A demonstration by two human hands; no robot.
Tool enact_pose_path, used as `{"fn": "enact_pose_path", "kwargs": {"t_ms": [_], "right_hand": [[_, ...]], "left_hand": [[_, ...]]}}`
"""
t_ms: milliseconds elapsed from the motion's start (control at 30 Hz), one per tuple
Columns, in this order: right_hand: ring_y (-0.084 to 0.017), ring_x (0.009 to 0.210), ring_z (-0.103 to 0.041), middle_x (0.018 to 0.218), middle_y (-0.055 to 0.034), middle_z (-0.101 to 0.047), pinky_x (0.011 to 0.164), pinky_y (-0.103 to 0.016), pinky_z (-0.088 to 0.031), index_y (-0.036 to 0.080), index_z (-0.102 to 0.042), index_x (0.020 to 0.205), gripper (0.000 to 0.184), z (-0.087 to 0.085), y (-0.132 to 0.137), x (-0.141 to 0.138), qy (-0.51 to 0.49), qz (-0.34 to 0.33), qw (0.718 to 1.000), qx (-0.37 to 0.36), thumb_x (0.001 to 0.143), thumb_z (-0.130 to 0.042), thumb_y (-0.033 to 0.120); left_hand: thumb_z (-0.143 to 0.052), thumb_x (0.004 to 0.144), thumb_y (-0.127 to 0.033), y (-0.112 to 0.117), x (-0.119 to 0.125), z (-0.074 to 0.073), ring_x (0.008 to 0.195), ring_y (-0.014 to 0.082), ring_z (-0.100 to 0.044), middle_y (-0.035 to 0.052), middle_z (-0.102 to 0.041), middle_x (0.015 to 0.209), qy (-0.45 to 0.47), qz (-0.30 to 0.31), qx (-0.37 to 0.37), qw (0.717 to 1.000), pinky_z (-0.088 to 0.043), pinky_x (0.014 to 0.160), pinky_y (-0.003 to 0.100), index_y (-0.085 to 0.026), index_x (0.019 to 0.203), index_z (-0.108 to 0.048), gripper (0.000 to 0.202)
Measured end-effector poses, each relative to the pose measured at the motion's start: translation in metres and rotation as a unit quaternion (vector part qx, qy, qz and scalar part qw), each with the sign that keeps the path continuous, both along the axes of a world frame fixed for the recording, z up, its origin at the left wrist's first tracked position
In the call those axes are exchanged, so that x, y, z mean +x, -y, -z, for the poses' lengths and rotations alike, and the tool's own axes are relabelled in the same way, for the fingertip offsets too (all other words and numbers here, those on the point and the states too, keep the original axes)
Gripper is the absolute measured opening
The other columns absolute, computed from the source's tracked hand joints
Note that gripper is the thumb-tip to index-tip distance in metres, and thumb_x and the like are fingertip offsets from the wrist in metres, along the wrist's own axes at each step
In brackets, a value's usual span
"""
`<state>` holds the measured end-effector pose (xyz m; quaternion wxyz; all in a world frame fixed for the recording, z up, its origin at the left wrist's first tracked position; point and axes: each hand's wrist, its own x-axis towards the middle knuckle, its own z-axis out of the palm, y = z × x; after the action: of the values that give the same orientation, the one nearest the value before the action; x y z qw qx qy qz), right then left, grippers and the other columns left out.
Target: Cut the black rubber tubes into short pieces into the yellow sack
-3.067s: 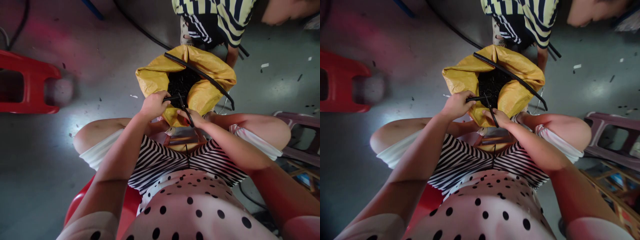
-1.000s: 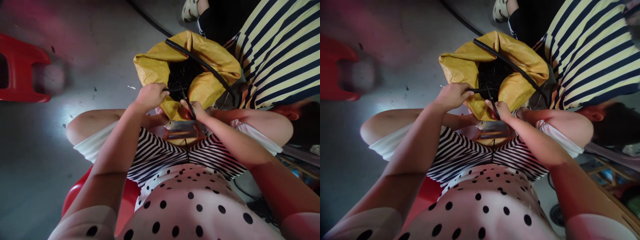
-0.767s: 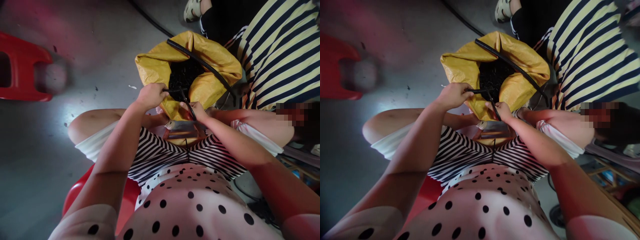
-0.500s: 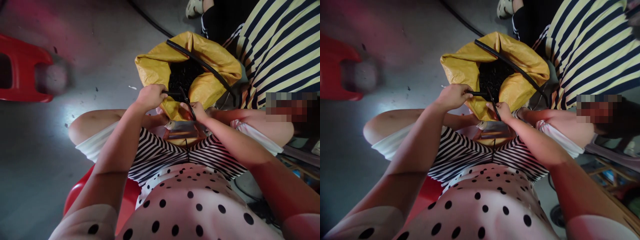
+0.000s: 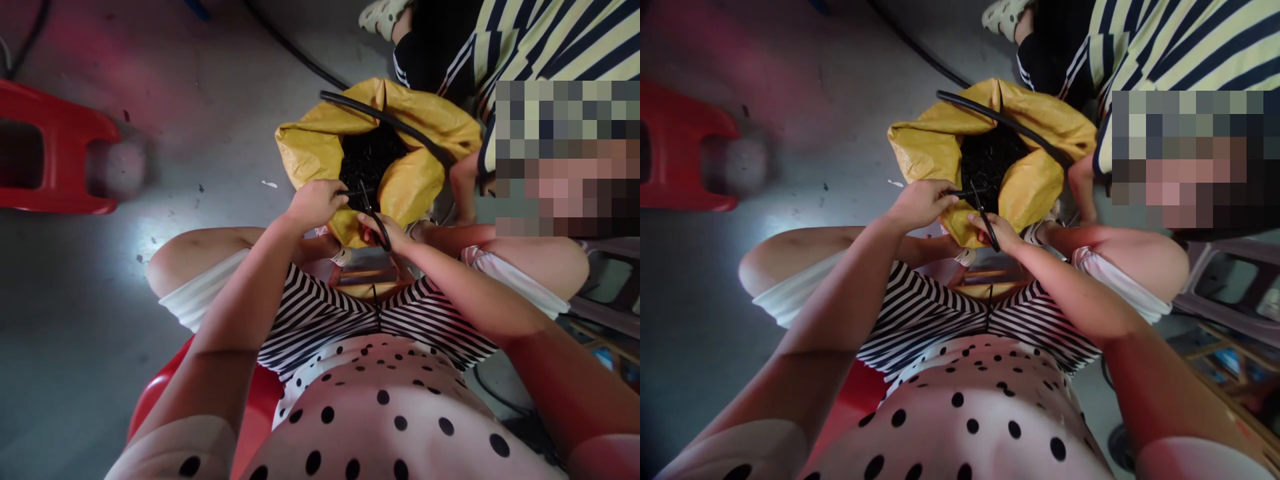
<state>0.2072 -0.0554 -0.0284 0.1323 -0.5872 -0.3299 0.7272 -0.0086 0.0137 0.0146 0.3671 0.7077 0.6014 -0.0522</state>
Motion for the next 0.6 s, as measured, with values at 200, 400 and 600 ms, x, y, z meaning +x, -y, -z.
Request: {"fn": "enact_pose_path", "kwargs": {"t_ms": [200,400,600], "right_hand": [[-0.013,0.044,-0.055,0.051,-0.0028,-0.062,0.049,-0.026,-0.043,0.022,-0.059,0.068,0.076,-0.006,-0.001,0.0,0.046,-0.045,0.998,0.028,0.098,-0.069,0.091],[-0.014,0.043,-0.052,0.046,-0.0025,-0.056,0.049,-0.028,-0.039,0.024,-0.053,0.058,0.081,-0.003,0.003,0.003,0.074,-0.027,0.994,0.081,0.089,-0.071,0.097],[-0.016,0.055,-0.057,0.058,-0.0015,-0.063,0.057,-0.029,-0.043,0.024,-0.059,0.072,0.074,0.003,0.003,0.009,0.069,-0.03,0.994,0.074,0.087,-0.074,0.095]], "left_hand": [[-0.06,0.104,-0.032,0.002,0.0,0.01,0.128,0.0354,-0.077,0.0106,-0.084,0.135,0.002,0.016,0.005,1.0,-0.06,0.115,0.05,-0.025,0.137,-0.085,0.042],[-0.063,0.1,-0.03,0.003,-0.001,0.014,0.125,0.0355,-0.077,0.0105,-0.085,0.13,0.005,-0.003,0.003,1.0,-0.06,0.113,0.05,-0.026,0.134,-0.086,0.041],[-0.069,0.099,-0.03,0.0,-0.002,0.009,0.114,0.0317,-0.077,0.0103,-0.084,0.121,0.012,-0.058,0.007,0.998,-0.061,0.103,0.044,-0.024,0.129,-0.084,0.034]]}}
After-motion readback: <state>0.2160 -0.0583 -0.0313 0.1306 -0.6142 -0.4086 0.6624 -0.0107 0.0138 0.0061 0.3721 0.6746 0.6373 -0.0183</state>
